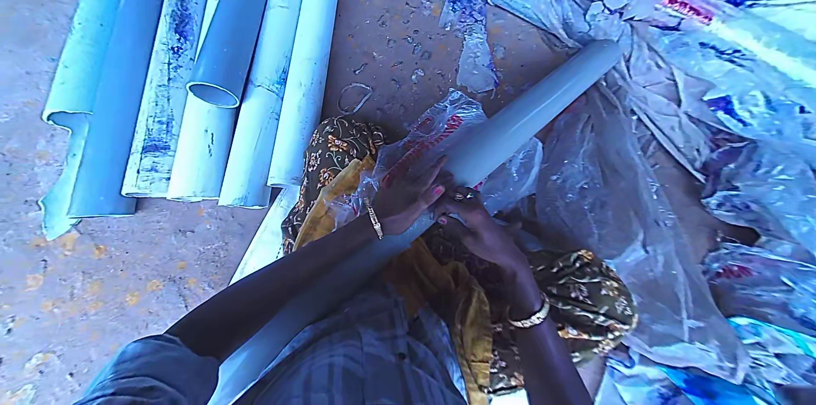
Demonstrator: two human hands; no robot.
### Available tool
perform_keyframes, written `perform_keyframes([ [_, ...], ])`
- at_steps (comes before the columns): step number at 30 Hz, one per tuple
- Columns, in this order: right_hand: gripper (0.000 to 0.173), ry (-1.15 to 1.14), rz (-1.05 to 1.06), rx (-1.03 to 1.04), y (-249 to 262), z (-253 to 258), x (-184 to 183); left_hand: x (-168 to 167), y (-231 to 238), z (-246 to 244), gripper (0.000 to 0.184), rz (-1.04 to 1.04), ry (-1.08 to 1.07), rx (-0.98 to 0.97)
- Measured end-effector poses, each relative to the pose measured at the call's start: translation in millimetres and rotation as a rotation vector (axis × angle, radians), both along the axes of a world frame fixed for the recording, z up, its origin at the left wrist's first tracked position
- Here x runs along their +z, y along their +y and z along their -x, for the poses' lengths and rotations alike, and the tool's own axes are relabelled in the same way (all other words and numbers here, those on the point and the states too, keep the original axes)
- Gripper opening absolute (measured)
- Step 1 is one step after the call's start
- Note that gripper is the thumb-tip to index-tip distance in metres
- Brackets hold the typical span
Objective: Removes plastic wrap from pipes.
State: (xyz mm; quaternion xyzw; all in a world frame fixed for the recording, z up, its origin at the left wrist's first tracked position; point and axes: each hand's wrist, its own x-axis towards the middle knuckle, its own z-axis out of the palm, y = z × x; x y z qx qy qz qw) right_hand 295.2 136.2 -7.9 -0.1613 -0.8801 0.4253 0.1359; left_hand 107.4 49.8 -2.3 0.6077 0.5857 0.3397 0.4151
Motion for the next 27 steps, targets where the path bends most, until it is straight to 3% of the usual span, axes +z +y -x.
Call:
perform_keyframes([
  [4, 0.02, 0.046, 0.193, 0.118, 20, -9, -5, 0, -1, 2, 0.071, 0.013, -0.087, 0.013],
  [7, 0.018, 0.186, 0.318, -0.028, 16, -9, -11, -6, 1, 8, 0.083, 0.011, -0.236, 0.038],
  [9, 0.026, 0.274, 0.309, -0.143, 3, -9, -10, -9, 2, 11, 0.088, 0.044, -0.313, 0.038],
  [11, 0.033, 0.28, 0.18, -0.2, -11, -6, -6, -9, 2, 11, 0.087, 0.069, -0.299, 0.038],
  [14, 0.029, 0.167, -0.119, -0.195, -38, 9, 0, -5, 1, 9, 0.083, 0.037, -0.286, 0.014],
  [17, 0.021, 0.117, -0.429, -0.234, -57, 27, -6, -2, -1, 8, 0.103, -0.002, -0.307, -0.048],
  [19, 0.019, 0.106, -0.468, -0.224, -57, 29, -7, -3, -1, 8, 0.107, -0.007, -0.219, -0.095],
  [22, 0.018, 0.103, -0.392, -0.12, -49, 19, -5, 3, 1, 5, 0.083, -0.002, 0.066, -0.17],
  [27, 0.02, 0.082, -0.238, 0.063, -34, -17, -11, 5, 0, 4, 0.065, -0.002, 0.133, -0.146],
])
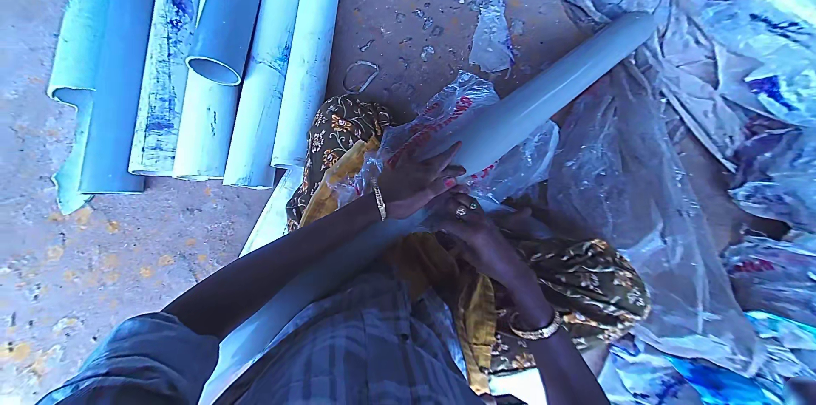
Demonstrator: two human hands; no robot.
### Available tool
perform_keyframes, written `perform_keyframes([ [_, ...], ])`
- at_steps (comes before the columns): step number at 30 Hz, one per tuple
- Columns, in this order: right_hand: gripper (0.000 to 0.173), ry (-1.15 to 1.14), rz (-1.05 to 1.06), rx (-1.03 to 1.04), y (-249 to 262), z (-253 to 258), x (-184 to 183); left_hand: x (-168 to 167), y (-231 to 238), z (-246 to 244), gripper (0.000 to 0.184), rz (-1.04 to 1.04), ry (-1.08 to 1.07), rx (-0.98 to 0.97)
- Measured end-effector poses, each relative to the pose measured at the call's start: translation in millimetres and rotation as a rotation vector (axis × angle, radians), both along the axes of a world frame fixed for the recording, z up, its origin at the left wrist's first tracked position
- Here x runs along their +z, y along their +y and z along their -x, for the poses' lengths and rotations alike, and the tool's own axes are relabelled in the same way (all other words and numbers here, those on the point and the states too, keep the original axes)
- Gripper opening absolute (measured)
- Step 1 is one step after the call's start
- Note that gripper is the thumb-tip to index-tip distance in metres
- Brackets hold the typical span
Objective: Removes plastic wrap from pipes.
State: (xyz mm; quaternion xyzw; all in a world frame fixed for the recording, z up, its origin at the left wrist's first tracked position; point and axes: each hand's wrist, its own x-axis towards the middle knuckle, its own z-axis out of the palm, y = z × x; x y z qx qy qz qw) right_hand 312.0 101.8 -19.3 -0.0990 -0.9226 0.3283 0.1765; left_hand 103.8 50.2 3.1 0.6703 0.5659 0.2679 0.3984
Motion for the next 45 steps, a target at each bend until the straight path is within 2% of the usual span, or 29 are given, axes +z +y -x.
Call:
perform_keyframes([
  [3, 0.02, 0.044, 0.147, -0.011, 1, -16, -11, -1, -1, -1, 0.064, -0.011, 0.01, -0.004],
  [5, 0.018, 0.136, 0.338, -0.067, -3, -24, -20, -2, -2, 0, 0.064, 0.016, -0.085, 0.029],
  [7, 0.017, 0.265, 0.519, -0.14, -9, -32, -25, -8, -1, 5, 0.064, 0.014, -0.332, 0.177],
  [9, 0.026, 0.365, 0.643, -0.27, -23, -36, -22, -8, 1, 12, 0.048, -0.055, -0.525, 0.409],
  [10, 0.03, 0.406, 0.693, -0.363, -30, -37, -18, -5, 3, 17, 0.04, -0.076, -0.521, 0.501],
  [13, 0.024, 0.439, 0.786, -0.784, -46, -36, -7, 5, 7, 25, 0.038, 0.0, -0.247, 0.568],
  [14, 0.029, 0.359, 0.811, -0.888, -47, -34, -4, 10, 11, 20, 0.037, 0.006, -0.192, 0.563],
  [15, 0.043, 0.27, 0.856, -0.928, -47, -30, -3, 16, 16, 14, 0.038, 0.029, -0.159, 0.524],
  [17, 0.059, 0.099, 0.994, -0.871, -44, -13, 4, 29, 26, -7, 0.043, 0.089, -0.117, 0.398],
  [18, 0.056, 0.032, 1.042, -0.836, -42, 0, 10, 32, 31, -18, 0.048, 0.125, -0.079, 0.318],
  [20, 0.038, -0.024, 1.073, -0.831, -36, 25, 19, 33, 38, -41, 0.057, 0.231, -0.005, 0.206],
  [22, 0.015, 0.093, 0.995, -0.853, -33, 41, 16, 30, 39, -56, 0.059, 0.267, 0.061, 0.194],
  [23, 0.013, 0.176, 0.975, -0.846, -32, 44, 11, 26, 36, -59, 0.06, 0.249, 0.095, 0.203],
  [29, 0.021, 0.54, 1.107, -0.863, -47, 46, -22, 5, 31, -69, 0.067, 0.127, 0.504, 0.162],
  [35, 0.033, 0.501, 1.085, -0.856, -52, 34, -22, -6, 34, -68, 0.072, 0.006, 0.6, 0.244],
  [40, 0.038, 0.481, 1.069, -0.839, -55, 25, -15, 6, 53, -46, 0.061, 0.257, 0.663, 0.27],
  [43, 0.036, 0.507, 1.121, -0.823, -54, 28, -7, 13, 65, -32, 0.067, 0.383, 0.696, 0.304],
  [45, 0.035, 0.515, 1.155, -0.828, -54, 28, -2, 13, 69, -26, 0.068, 0.396, 0.714, 0.312],
])
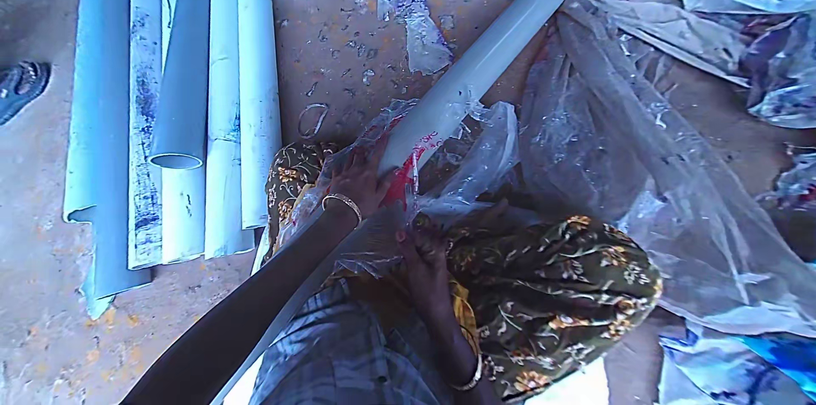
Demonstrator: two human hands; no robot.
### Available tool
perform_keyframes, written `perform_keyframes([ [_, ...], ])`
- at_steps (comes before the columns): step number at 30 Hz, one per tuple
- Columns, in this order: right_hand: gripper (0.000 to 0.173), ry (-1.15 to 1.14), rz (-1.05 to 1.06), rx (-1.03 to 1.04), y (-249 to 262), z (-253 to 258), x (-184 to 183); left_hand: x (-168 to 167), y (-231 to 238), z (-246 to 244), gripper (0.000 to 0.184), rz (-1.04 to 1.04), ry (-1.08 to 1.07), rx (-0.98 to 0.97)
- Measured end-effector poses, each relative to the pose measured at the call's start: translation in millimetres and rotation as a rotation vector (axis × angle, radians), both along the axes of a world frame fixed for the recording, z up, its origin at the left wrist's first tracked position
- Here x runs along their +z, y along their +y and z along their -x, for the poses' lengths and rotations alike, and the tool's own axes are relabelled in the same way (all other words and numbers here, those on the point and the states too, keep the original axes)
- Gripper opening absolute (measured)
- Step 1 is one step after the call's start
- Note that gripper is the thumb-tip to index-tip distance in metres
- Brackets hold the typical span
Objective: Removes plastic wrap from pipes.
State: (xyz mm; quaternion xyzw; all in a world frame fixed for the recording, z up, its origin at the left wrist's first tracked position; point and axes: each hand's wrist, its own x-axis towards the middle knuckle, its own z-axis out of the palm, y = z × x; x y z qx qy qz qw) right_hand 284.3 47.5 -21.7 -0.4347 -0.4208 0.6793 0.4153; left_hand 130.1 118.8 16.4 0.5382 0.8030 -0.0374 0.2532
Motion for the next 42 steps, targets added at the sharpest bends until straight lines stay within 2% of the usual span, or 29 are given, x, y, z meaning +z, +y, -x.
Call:
perform_keyframes([
  [6, 0.036, -0.002, 0.121, -0.086, -37, -39, -7, -9, -3, 13, 0.065, -0.065, -0.041, -0.01],
  [9, 0.049, 0.072, 0.272, -0.281, -53, -99, 1, -10, 2, 36, 0.061, -0.104, -0.107, -0.03],
  [10, 0.049, 0.108, 0.267, -0.294, -54, -120, 4, -5, 9, 43, 0.06, -0.057, -0.118, -0.033],
  [12, 0.026, 0.066, 0.112, -0.18, -58, -142, 2, -2, 13, 45, 0.06, -0.011, -0.097, -0.062],
  [13, 0.037, 0.022, 0.011, -0.098, -52, -141, 1, -3, 11, 41, 0.061, -0.029, -0.072, -0.084],
  [15, 0.082, -0.072, -0.13, 0.018, -25, -118, 5, -3, 5, 24, 0.071, -0.046, -0.024, -0.108],
  [16, 0.095, -0.141, -0.165, 0.055, -6, -102, 10, 1, 3, 14, 0.078, -0.017, -0.012, -0.103],
  [17, 0.094, -0.232, -0.189, 0.084, 16, -85, 17, 4, 2, 5, 0.085, 0.008, -0.004, -0.091],
  [20, 0.058, -0.613, -0.071, 0.167, 90, -42, 26, 10, -4, -22, 0.088, 0.054, 0.037, -0.094],
  [21, 0.056, -0.726, -0.027, 0.197, 113, -31, 24, 10, -6, -29, 0.086, 0.042, 0.06, -0.107],
  [23, 0.063, -0.849, 0.051, 0.276, 146, -16, 17, 8, -12, -40, 0.082, -0.004, 0.095, -0.134],
  [25, 0.064, -0.78, 0.127, 0.34, 159, -16, 7, 13, -14, -49, 0.077, 0.016, 0.104, -0.128],
  [28, 0.035, -0.435, 0.274, 0.305, 152, -27, 1, 22, -4, -53, 0.073, 0.053, -0.037, -0.066],
  [32, 0.006, -0.241, 0.288, 0.185, 139, -28, -9, 23, 35, -78, 0.062, -0.008, -0.147, -0.046],
  [37, 0.018, -0.211, 0.199, 0.02, 129, -18, -6, -6, 74, -86, 0.057, -0.103, 0.008, 0.002],
  [42, 0.02, -0.213, 0.167, 0.059, 133, -6, 4, -1, 98, -38, 0.059, 0.019, -0.018, 0.119],
])
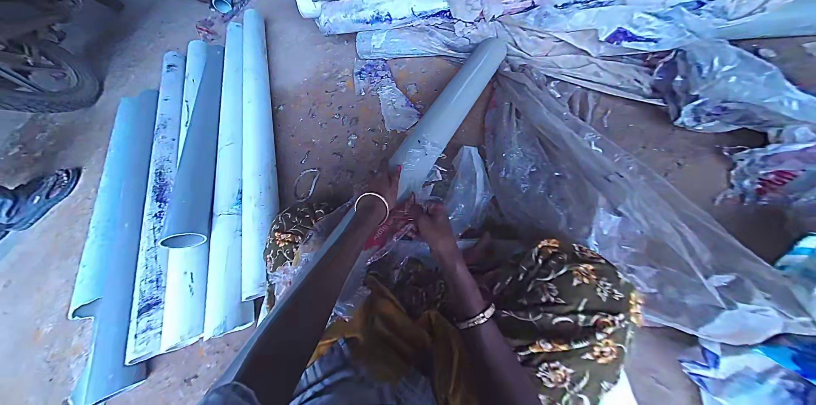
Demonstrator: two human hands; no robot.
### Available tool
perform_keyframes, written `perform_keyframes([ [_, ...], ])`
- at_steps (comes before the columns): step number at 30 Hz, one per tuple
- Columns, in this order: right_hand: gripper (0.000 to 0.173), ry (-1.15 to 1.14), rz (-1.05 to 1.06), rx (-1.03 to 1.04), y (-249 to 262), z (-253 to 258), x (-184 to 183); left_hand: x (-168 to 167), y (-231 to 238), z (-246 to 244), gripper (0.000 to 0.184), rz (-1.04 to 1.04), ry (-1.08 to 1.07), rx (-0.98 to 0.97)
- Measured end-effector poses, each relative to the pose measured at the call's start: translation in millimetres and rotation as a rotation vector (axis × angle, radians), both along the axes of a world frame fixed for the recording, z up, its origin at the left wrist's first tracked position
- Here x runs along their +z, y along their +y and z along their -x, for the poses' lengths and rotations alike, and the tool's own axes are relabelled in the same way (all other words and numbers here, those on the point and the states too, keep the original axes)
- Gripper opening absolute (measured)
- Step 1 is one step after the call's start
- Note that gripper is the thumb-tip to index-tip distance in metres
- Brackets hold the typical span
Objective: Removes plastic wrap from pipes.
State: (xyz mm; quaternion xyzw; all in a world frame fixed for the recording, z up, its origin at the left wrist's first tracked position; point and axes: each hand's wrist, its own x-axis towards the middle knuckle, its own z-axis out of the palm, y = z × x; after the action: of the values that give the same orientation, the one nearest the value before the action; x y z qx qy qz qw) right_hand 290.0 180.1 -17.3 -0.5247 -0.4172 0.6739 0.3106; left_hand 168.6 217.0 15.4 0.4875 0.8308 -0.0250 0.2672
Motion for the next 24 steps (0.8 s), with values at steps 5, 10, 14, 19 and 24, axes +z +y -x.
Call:
perform_keyframes([
  [5, 0.022, -0.049, -0.083, 0.072, -5, -8, 2, -3, 12, 24, 0.062, 0.039, -0.019, 0.001],
  [10, 0.014, 0.071, -0.034, 0.067, 4, -33, -4, 4, 12, 21, 0.065, 0.08, -0.045, -0.025],
  [14, 0.034, -0.003, -0.305, -0.303, 21, -86, 7, 13, 7, 17, 0.071, 0.076, -0.033, -0.078],
  [19, 0.018, -0.25, -0.944, -0.301, 45, -48, 15, 15, -2, -1, 0.078, 0.074, -0.002, -0.109],
  [24, 0.032, -0.598, -1.035, 0.455, 92, -11, 3, 5, -15, -14, 0.076, -0.042, 0.0, -0.164],
])
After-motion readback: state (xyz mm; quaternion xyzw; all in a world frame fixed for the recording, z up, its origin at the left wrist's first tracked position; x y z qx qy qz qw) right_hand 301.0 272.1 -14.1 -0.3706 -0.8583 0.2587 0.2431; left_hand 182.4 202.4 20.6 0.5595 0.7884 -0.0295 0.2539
